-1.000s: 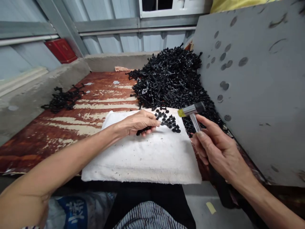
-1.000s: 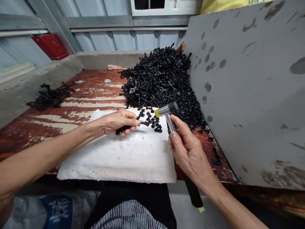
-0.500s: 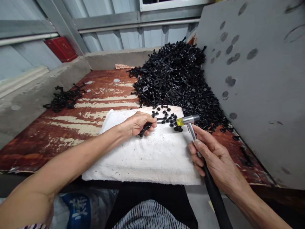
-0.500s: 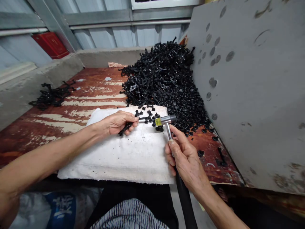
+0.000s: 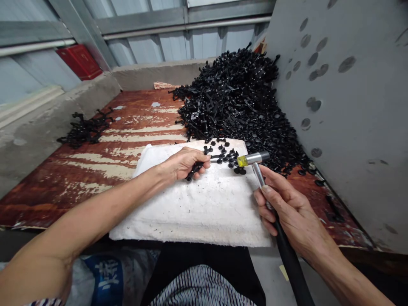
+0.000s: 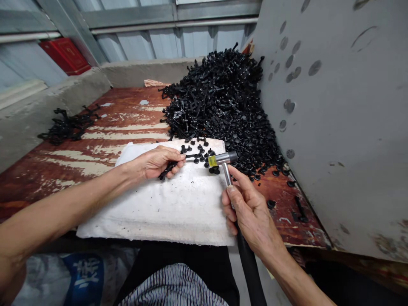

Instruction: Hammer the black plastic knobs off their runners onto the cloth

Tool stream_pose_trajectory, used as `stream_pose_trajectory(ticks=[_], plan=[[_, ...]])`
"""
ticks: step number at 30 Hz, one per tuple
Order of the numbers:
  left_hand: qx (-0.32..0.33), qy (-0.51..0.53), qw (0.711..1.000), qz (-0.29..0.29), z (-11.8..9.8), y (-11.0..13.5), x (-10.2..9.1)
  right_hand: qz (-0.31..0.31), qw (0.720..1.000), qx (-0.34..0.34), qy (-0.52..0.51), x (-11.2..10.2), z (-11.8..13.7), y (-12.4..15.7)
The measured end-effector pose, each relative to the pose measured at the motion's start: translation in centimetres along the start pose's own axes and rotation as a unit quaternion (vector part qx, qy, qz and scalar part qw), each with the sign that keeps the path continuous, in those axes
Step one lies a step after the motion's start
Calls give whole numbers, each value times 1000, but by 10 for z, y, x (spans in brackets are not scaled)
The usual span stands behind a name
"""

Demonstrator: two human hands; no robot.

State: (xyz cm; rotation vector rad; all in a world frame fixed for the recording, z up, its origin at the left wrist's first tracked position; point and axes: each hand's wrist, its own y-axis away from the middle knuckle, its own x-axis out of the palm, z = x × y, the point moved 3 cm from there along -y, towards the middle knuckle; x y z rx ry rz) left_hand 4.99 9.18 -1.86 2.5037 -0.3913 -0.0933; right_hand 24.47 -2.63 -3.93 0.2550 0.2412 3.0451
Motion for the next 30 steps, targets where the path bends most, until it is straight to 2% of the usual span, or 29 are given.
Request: stream_pose_trajectory(ticks=[9, 11, 14, 16, 19, 21, 23, 30], plan=[[28, -32, 999, -12, -1, 2, 2, 3, 1000, 4, 17, -1, -1, 0], [36, -49, 998, -23, -2, 3, 3, 13, 999, -1, 46, -1, 1, 0], [54, -88, 994, -31, -3, 5, 4, 41, 987, -30, 153, -2, 8, -3], [63, -108, 991, -38, -3, 7, 4, 52, 963, -93, 249, -3, 15, -8], [62, -114, 990, -50, -1, 6, 4, 56, 901, -214, 374, -1, 25, -18], [60, -102, 991, -58, 0, 5, 5, 64, 863, -263, 426, 2, 29, -26], [54, -87, 993, -61, 1, 4, 6, 72, 841, -290, 451, 6, 32, -33], [32, -71, 994, -78, 0, 10, 10, 76, 795, -333, 501, 14, 37, -46]])
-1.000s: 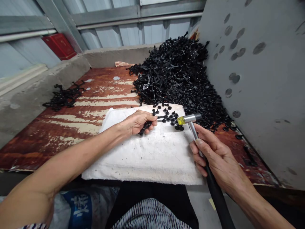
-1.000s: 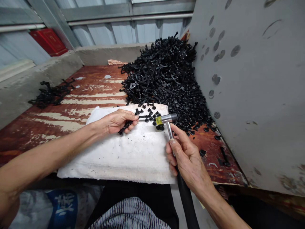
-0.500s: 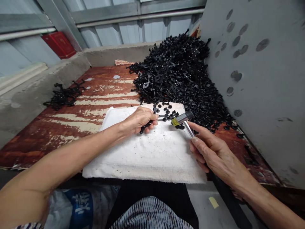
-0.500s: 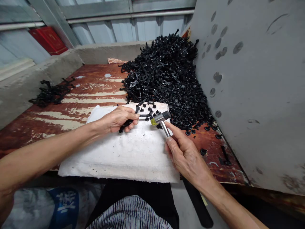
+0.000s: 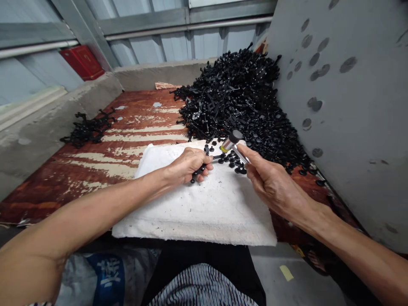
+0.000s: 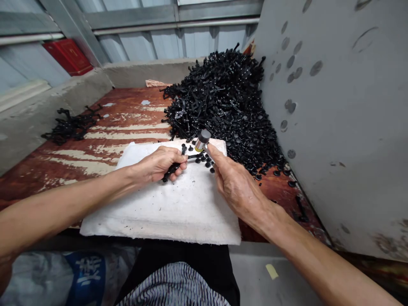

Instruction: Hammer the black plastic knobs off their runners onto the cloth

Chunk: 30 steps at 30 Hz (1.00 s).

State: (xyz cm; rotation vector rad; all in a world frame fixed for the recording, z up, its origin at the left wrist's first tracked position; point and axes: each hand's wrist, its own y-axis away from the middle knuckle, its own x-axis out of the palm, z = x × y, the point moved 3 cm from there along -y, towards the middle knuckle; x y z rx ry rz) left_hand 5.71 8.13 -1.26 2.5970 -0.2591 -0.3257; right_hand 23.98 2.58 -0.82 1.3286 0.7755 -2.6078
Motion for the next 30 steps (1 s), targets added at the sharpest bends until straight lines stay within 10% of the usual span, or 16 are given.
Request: stream_pose_trajectory(ticks=[8, 12, 16, 21, 25, 30], plan=[[-5, 12, 1000, -5, 1, 2, 1, -98, 995, -14, -15, -16, 13, -3], [2, 18, 1000, -1, 3, 0, 0, 25, 997, -43, 52, -4, 13, -3], [1, 30, 1000, 4, 5, -1, -1, -53, 997, -39, 44, -7, 11, -1], [2, 41, 999, 1, 7, -3, 0, 26, 994, -65, 79, -1, 9, -1], [-7, 51, 999, 13, 8, -4, 0, -74, 995, -40, 46, -7, 8, 2], [-16, 67, 998, 10, 8, -4, 1, 20, 997, -48, 48, 4, 8, 5]])
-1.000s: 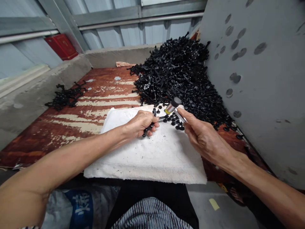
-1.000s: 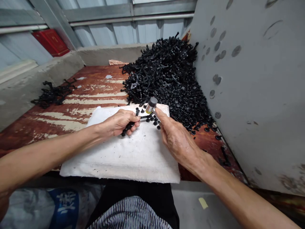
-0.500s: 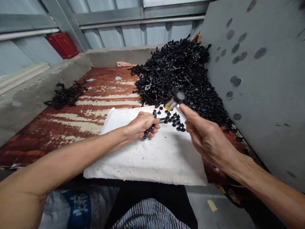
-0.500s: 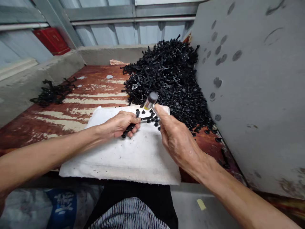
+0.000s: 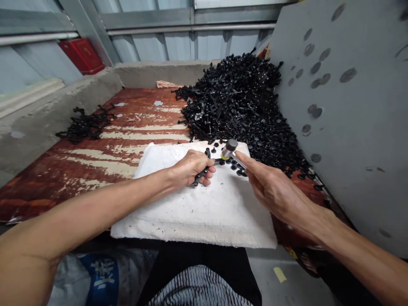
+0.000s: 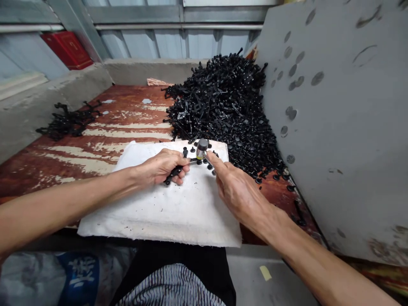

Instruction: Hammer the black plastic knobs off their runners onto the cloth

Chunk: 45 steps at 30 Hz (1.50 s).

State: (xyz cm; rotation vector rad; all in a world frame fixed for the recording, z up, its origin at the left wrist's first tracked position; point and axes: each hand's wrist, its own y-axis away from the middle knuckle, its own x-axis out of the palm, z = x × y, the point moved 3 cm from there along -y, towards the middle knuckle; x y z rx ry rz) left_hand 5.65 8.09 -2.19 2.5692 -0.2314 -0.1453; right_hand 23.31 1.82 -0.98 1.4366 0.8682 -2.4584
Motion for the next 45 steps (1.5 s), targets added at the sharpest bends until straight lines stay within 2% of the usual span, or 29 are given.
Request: stream_pose_trajectory(ticks=[3, 6, 7, 10, 12, 13, 14, 15, 16, 19, 21, 23, 25, 26, 27, 28, 30, 33, 35, 37, 39, 42, 45], plan=[[-11, 13, 1000, -8, -2, 3, 2, -24, 999, 35, 6, 4, 0, -2], [-17, 35, 999, -13, -6, 8, 1, 14, 999, 40, -18, 7, 3, -6], [-13, 39, 999, -14, -7, 11, -2, 7, 998, 48, -43, 5, 4, -6], [55, -3, 998, -7, -8, 25, -21, -46, 983, 111, -141, -2, 6, 2], [127, -104, 986, -17, -8, 37, -38, -58, 963, 163, -205, -1, 6, 13], [159, -176, 971, -35, -7, 43, -47, -53, 954, 184, -230, 1, 5, 19], [198, -258, 944, -56, -7, 48, -54, -43, 947, 197, -251, 5, 5, 24], [242, -343, 905, -67, -8, 53, -59, -35, 941, 208, -265, 10, 4, 28], [292, -426, 854, -63, -8, 56, -61, -28, 937, 215, -273, 13, 4, 32], [419, -612, 669, 30, -4, 56, -56, -21, 941, 214, -263, 19, 5, 33], [456, -675, 573, 86, -2, 49, -53, -23, 950, 198, -240, 17, 7, 31], [475, -704, 518, 101, -4, 43, -53, -27, 956, 186, -225, 15, 8, 29], [492, -707, 499, 94, -11, 41, -52, -31, 955, 190, -226, 14, 8, 29], [496, -702, 503, 92, -16, 41, -51, -29, 951, 199, -235, 15, 7, 29], [495, -691, 518, 93, -20, 43, -50, -25, 944, 213, -250, 16, 6, 31], [486, -675, 546, 98, -25, 46, -49, -24, 934, 229, -272, 16, 5, 32], [450, -617, 634, 117, -30, 51, -45, -26, 903, 265, -336, 17, 5, 32], [353, -461, 795, 176, -28, 55, -31, -35, 838, 313, -445, 16, 11, 25], [273, -355, 865, 226, -19, 55, -18, -43, 797, 338, -499, 14, 18, 17], [215, -289, 897, 257, -12, 54, -5, -46, 779, 339, -526, 14, 24, 9], [187, -255, 910, 269, -8, 53, 4, -35, 779, 326, -534, 15, 27, 3], [168, -232, 916, 280, -6, 54, 9, -32, 786, 315, -531, 18, 27, 2], [155, -227, 916, 291, -4, 55, 7, -59, 778, 327, -534, 20, 24, 6]])
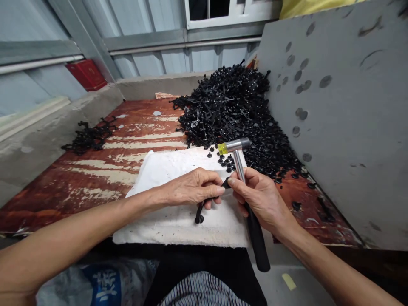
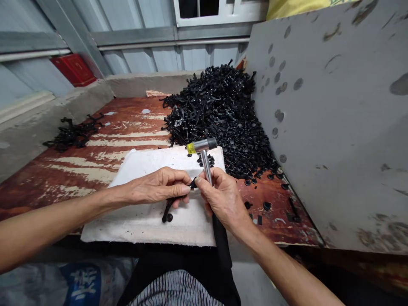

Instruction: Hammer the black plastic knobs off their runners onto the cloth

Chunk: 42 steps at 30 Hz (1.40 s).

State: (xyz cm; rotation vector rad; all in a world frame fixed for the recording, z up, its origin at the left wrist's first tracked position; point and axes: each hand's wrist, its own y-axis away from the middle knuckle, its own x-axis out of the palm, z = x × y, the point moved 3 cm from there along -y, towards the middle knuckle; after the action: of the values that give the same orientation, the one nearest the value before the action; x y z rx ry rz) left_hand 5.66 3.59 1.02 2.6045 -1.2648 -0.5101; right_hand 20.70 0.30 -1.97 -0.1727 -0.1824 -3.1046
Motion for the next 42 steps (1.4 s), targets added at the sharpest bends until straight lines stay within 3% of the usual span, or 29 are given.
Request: stream_pose_trajectory(ticks=[8, 15, 19, 26, 33, 42], plan=[[21, -40, 999, 26, 9, 5, 7, -5, 998, 22, -55, 2, -3, 0], [-24, 75, 996, -34, 12, 0, 18, -29, 996, 25, -85, 0, -1, 2], [-47, 82, 992, -85, 8, -6, 6, -25, 998, 14, -53, -8, -3, 5], [-55, 66, 978, -189, 7, -30, -27, -94, 989, 13, -113, -21, -17, 6], [-58, 100, 973, -198, 17, -45, -33, -86, 987, 18, -131, -22, -18, 8], [-89, 89, 970, -207, 11, -48, -33, -86, 987, 16, -135, -23, -19, 6]])
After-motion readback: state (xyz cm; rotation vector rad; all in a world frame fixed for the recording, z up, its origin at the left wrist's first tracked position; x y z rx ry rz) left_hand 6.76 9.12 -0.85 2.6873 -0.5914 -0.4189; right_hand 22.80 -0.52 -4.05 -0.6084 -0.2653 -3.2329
